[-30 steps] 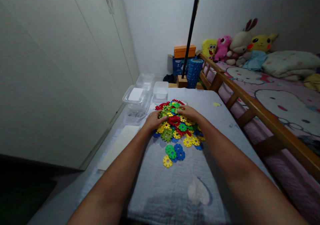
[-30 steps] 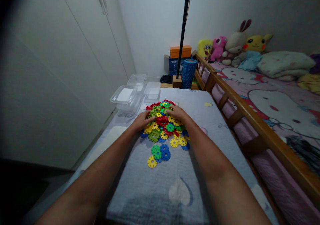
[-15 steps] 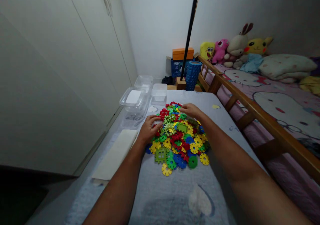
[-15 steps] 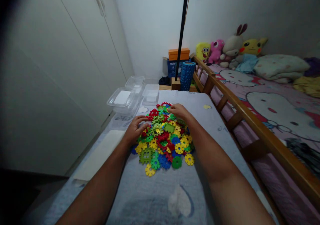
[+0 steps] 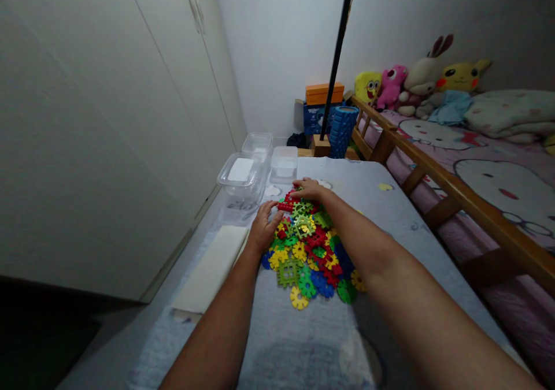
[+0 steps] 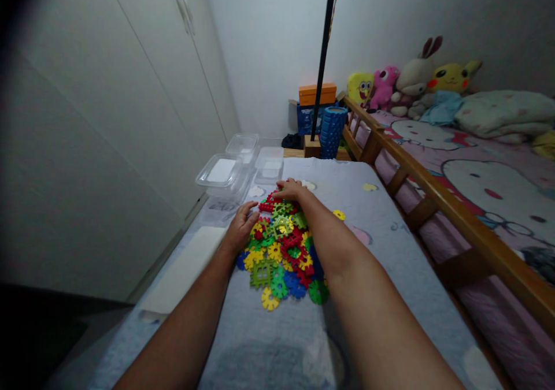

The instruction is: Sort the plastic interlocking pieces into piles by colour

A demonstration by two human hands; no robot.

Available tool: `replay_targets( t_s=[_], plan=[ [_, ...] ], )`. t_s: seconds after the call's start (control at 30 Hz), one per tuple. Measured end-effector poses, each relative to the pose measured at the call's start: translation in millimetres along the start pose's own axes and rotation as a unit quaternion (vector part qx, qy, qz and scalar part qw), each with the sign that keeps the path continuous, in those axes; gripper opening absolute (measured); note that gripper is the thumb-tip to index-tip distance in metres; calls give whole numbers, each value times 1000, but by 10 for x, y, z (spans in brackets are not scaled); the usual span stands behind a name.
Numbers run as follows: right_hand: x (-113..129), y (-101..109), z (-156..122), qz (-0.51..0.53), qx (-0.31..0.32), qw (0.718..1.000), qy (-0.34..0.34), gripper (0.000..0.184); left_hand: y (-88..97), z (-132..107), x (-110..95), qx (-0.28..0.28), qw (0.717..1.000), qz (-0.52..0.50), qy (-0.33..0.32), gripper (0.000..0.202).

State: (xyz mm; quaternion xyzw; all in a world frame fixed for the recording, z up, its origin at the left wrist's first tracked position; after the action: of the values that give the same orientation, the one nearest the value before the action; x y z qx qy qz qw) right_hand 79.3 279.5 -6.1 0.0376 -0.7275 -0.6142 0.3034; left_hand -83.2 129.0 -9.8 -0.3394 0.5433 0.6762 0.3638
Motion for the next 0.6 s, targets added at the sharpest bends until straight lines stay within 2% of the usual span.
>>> replay_targets(
  t_s=[0.1, 0.17, 0.3, 0.4, 0.5, 0.6],
  plan=[
    [183, -80, -147, 6, 66, 997, 24, 58, -15, 10, 10, 10, 1000, -7, 3, 57],
    [353, -114, -308, 20, 97, 993, 70, 52, -32, 17, 14, 19, 1000, -4, 4, 58],
    [633, -137, -695, 65, 126, 981, 135, 48, -125, 6, -30, 69, 997, 17, -10, 58],
    [719, -31, -989, 114, 115, 974, 160, 49, -201, -42, -106, 115, 992, 47, -34, 58],
    [551, 240, -1301, 157, 41, 975, 154, 50, -199, -70, -126, 125, 991, 43, -24, 61],
    [-20, 485, -1662, 165, -72, 982, 55, 47, -163, -62, -146, 117, 993, 23, -23, 57]
  ],
)
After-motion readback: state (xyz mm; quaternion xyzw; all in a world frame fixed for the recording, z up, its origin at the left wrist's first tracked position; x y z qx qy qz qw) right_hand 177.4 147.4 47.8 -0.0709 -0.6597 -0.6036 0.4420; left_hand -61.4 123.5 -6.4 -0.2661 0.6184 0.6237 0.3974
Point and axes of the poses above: each hand's wrist, its own z-axis towards the middle knuckle, its own y-axis out of the back of the hand, x = y × z, the point moved 9 cm from there along z, towards the middle knuckle, and after that the axes turned 6 degrees about y, right-handed, at the moved point
